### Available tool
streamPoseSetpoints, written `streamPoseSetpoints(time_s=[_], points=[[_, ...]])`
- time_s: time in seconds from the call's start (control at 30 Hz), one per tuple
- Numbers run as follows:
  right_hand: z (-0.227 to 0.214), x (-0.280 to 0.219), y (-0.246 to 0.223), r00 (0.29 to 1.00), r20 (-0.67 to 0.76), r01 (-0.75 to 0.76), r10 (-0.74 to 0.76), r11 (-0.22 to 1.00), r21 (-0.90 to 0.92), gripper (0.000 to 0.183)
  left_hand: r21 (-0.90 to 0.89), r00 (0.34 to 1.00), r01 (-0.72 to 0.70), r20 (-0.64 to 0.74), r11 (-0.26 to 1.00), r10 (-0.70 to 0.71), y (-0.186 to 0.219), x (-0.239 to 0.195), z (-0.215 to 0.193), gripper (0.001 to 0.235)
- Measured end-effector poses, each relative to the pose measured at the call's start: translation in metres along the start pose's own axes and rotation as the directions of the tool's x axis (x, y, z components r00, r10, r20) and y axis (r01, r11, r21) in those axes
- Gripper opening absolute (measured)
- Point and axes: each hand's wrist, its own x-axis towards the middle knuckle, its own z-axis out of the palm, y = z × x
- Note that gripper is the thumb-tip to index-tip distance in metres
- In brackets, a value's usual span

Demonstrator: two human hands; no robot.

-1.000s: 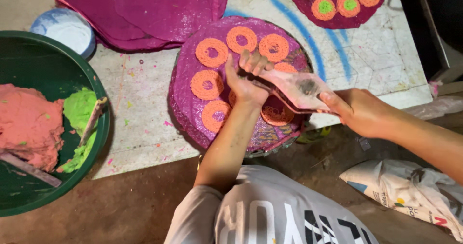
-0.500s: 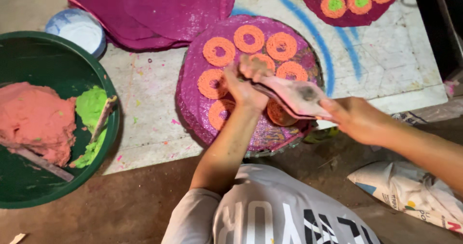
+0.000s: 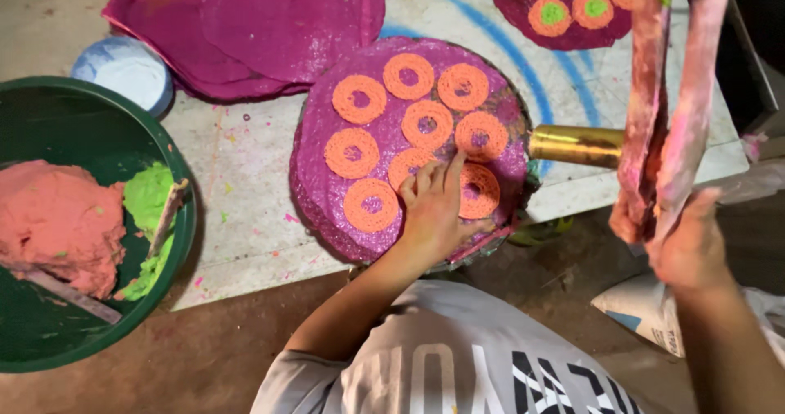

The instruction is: The person uses a manual press tool to extrude pink and green dough onto a purple glittery base. They repeatedly load the press with dough from a green bowl, squeeze the handles to form ring shapes, and arrange them on the base. The person alternates between pink and green dough to create a patterned design.

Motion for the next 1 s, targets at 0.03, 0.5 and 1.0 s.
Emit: streamPoseSetpoints(time_s=[0.03,0.5,1.0], points=[[0.003,-0.002,0.004,1.0,-0.021,0.022,-0.022,1.0,0.0,0.087,0.01,1.0,-0.009,-0.008,1.0,0.009,0.0,0.0,0.0,0.117],[-0.04,-0.046,0.067,0.982,-0.185,0.011,0.042,0.961,0.277,0.092,0.009,0.997,0.068,-0.033,0.998,-0.068,-0.012,-0.07,-0.056,0.12],[0.029,-0.006,0.032,0.973,0.216,0.116,-0.082,0.981,-0.153,0.059,0.044,0.966,-0.16,-0.2,0.986,0.165,0.011,-0.047,-0.084,0.098]])
